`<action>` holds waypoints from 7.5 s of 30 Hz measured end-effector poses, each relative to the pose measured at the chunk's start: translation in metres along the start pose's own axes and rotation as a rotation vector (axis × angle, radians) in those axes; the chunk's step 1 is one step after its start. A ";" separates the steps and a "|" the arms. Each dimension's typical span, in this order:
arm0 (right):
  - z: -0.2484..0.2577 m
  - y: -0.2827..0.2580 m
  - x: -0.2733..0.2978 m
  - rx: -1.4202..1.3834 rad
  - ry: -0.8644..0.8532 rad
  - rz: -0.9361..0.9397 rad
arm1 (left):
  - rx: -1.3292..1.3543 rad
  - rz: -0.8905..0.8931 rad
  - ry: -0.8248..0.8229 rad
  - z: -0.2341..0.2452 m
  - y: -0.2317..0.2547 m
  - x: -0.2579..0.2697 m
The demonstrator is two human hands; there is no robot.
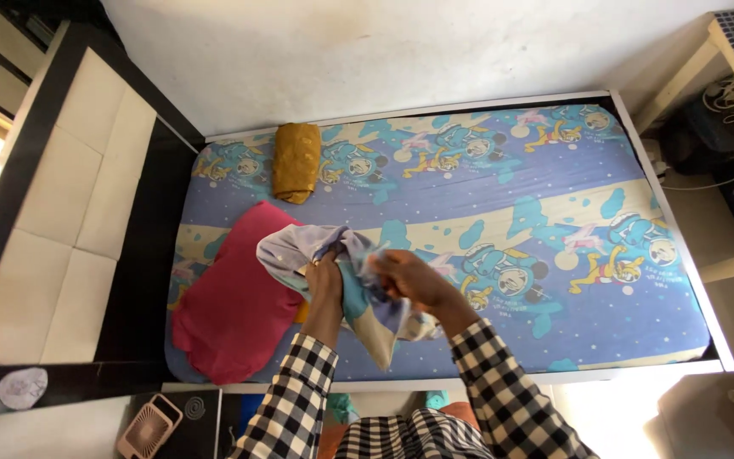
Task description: Gathering pillowcases and clothes and putting them into a laundry basket.
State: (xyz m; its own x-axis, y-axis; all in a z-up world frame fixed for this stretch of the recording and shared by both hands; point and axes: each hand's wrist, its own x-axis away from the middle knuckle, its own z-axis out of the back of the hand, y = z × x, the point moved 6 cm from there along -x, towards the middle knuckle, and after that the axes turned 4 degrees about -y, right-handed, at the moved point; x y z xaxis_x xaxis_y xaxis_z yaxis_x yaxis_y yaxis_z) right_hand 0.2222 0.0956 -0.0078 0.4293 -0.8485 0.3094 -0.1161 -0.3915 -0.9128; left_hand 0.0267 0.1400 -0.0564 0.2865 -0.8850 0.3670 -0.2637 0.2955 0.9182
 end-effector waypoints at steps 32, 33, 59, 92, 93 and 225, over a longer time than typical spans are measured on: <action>-0.082 0.097 -0.082 -0.310 0.624 0.013 | -0.233 -0.023 -0.826 -0.026 0.084 0.009; -0.090 0.069 -0.067 -0.261 0.750 0.056 | -0.165 -0.042 -0.823 -0.028 0.091 0.007; -0.155 -0.092 -0.150 0.148 0.233 0.587 | 0.074 -0.125 -0.424 0.102 0.136 -0.048; -0.260 -0.040 -0.299 -0.253 0.169 0.182 | 0.620 -0.361 -0.266 0.307 0.220 -0.155; -0.268 -0.039 -0.305 -0.243 0.153 0.199 | 0.630 -0.381 -0.271 0.317 0.222 -0.153; -0.096 0.186 0.467 -0.638 1.296 0.575 | -0.246 0.423 -1.293 -0.104 -0.149 0.414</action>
State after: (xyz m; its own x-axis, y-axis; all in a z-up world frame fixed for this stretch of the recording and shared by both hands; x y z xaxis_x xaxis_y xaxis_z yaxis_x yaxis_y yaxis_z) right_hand 0.3153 -0.4073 -0.0078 -0.8060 -0.5174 0.2876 -0.4802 0.2875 -0.8287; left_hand 0.2805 -0.2329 -0.0259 -0.8593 -0.3744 0.3484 0.0910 0.5585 0.8245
